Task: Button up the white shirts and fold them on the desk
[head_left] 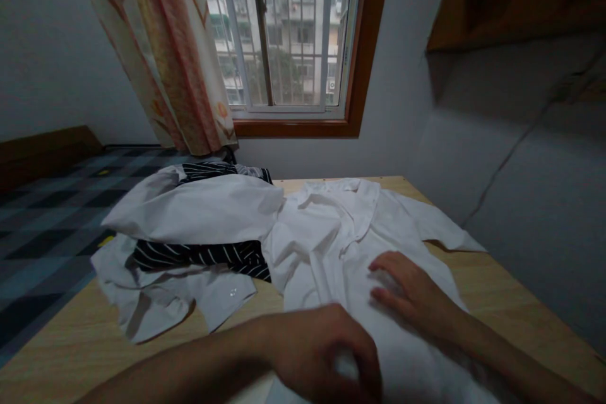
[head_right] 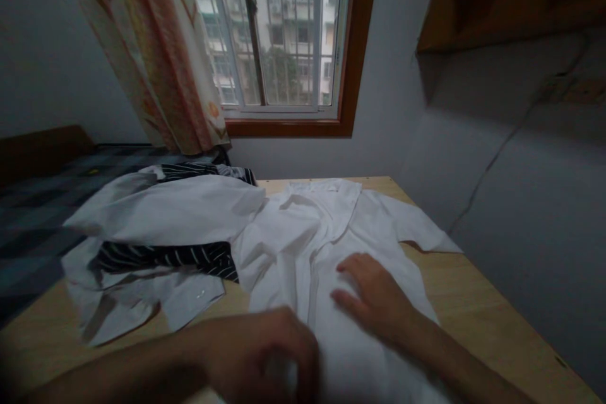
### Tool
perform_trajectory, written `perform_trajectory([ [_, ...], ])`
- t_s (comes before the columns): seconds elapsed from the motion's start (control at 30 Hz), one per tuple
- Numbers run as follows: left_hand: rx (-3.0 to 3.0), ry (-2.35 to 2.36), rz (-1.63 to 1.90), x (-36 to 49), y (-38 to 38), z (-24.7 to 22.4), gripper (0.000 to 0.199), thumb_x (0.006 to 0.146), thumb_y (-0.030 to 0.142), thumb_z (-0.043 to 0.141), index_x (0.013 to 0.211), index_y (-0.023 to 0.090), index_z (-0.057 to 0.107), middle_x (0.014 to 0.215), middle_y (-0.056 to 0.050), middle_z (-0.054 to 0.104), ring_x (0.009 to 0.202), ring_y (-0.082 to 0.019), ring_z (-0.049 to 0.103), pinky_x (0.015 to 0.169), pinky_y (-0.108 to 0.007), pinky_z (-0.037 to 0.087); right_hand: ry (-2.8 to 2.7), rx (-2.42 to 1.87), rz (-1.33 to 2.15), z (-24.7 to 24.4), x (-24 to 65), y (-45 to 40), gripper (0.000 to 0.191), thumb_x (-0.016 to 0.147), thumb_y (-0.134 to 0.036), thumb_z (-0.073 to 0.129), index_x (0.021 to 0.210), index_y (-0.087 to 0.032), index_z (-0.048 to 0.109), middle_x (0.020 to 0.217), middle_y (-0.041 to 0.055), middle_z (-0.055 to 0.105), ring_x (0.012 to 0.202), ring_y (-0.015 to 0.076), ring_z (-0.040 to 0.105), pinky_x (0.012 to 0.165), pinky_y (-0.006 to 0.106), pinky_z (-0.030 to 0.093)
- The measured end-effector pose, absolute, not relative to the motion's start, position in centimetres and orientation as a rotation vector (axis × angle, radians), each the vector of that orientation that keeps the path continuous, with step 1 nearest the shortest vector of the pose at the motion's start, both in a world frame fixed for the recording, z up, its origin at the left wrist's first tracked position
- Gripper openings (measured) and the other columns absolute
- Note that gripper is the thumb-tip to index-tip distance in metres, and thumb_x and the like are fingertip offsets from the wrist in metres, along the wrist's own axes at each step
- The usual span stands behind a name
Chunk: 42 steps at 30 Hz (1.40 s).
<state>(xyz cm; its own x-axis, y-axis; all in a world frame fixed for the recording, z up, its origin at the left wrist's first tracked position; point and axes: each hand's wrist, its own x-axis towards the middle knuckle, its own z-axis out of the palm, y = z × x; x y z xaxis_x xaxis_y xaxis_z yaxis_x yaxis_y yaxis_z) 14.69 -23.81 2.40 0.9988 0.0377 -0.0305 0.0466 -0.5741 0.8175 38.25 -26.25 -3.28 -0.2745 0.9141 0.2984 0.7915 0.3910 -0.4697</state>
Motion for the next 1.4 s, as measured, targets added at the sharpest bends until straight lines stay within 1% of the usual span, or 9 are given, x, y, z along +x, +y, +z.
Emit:
perform_trajectory([
  [0.17,2.804,1.435,0.431,11.4,-14.9,5.3,0.035,0.087,0.043,0.055,0.103,0.013,0.063,0.111,-0.016,0.064,0.108,-0.03,0.056,0.095,-0.046,0.039,-2.395,-1.207,0.206,-6.1,36.6,-32.3,0.075,0.06,-0.056,0.077,0.123,-0.019,0.058,0.121,0.0164,0.062,0.106,0.0326,0.057,0.088,0.045,0.046],
  [0.3,2.908,1.993,0.168,9.2,-10.3,5.7,0.064,0.077,0.06,0.062,0.111,0.006,0.06,0.113,-0.025,0.061,0.11,-0.041,0.052,0.097,-0.056,0.03,-2.342,-1.11,0.009,-7.9,35.5,-32.2,0.029,0.077,-0.032,0.065,0.102,-0.019,0.062,0.102,0.0121,0.067,0.092,0.0264,0.061,0.081,0.041,0.047],
  [0.37,2.92,2.076,0.132,7.6,-9.5,7.1,0.068,0.078,0.063,0.06,0.112,0.004,0.059,0.114,-0.026,0.061,0.111,-0.042,0.052,0.097,-0.056,0.028,-2.301,-1.074,-0.009,-8.0,35.3,-31.9,0.008,0.083,-0.016,0.052,0.085,-0.02,0.059,0.084,0.006,0.066,0.078,0.0198,0.059,0.073,0.035,0.047],
  [0.47,2.878,2.172,0.042,4.7,-9.0,9.5,0.065,0.083,0.063,0.051,0.109,0.004,0.06,0.114,-0.026,0.062,0.109,-0.04,0.054,0.094,-0.053,0.034,-2.241,-1.126,0.107,-7.5,35.2,-31.9,0.02,0.087,-0.01,0.041,0.073,-0.021,0.05,0.07,0.0018,0.06,0.066,0.0159,0.054,0.065,0.03,0.045],
  [0.77,2.74,2.141,0.045,0.1,-7.1,11.7,0.044,0.095,0.044,0.039,0.094,0.009,0.066,0.089,-0.008,0.067,0.085,-0.021,0.06,0.074,-0.028,0.041,-2.266,-1.002,0.24,-7.5,34.4,-31.2,0.024,0.083,-0.044,0.06,0.092,-0.022,0.056,0.096,0.0065,0.067,0.088,0.0215,0.061,0.081,0.035,0.046],
  [0.83,2.733,2.187,0.161,-0.5,-6.8,12.7,0.048,0.095,0.046,0.037,0.099,0.007,0.066,0.091,-0.008,0.067,0.086,-0.021,0.059,0.076,-0.029,0.04,-2.296,-0.99,0.214,-7.9,33.5,-30.9,0.003,0.086,-0.024,0.055,0.085,-0.022,0.055,0.09,0.0034,0.067,0.085,0.0184,0.061,0.083,0.034,0.044],
  [0.93,2.693,2.286,0.267,-1.2,-6.2,14.3,0.058,0.095,0.052,0.033,0.105,0.006,0.066,0.091,-0.006,0.065,0.088,-0.022,0.056,0.077,-0.032,0.039,-2.296,-1.035,0.194,-8.7,31.9,-30.3,0.012,0.082,-0.011,0.051,0.078,-0.021,0.054,0.083,0.0021,0.066,0.08,0.0171,0.059,0.085,0.037,0.042],
  [1.27,2.98,2.335,0.073,-0.2,-4.6,13.6,0.044,0.095,0.019,0.025,0.095,0.0,0.064,0.091,-0.017,0.068,0.09,-0.025,0.06,0.09,-0.044,0.028,-2.123,-0.987,1.109,-4.1,31.6,-29.1,0.013,0.091,-0.032,0.045,0.087,-0.022,0.051,0.092,0.0037,0.058,0.086,0.017,0.053,0.081,0.031,0.045],
  [1.4,2.952,2.252,0.27,2.1,-6.1,11.2,0.039,0.093,0.027,0.034,0.1,0.004,0.064,0.099,-0.022,0.066,0.097,-0.032,0.059,0.088,-0.046,0.032,-1.998,-1.097,1.291,-2.6,34.9,-29.4,0.019,0.094,-0.04,0.044,0.091,-0.023,0.052,0.093,0.0039,0.059,0.087,0.0177,0.055,0.079,0.03,0.046],
])
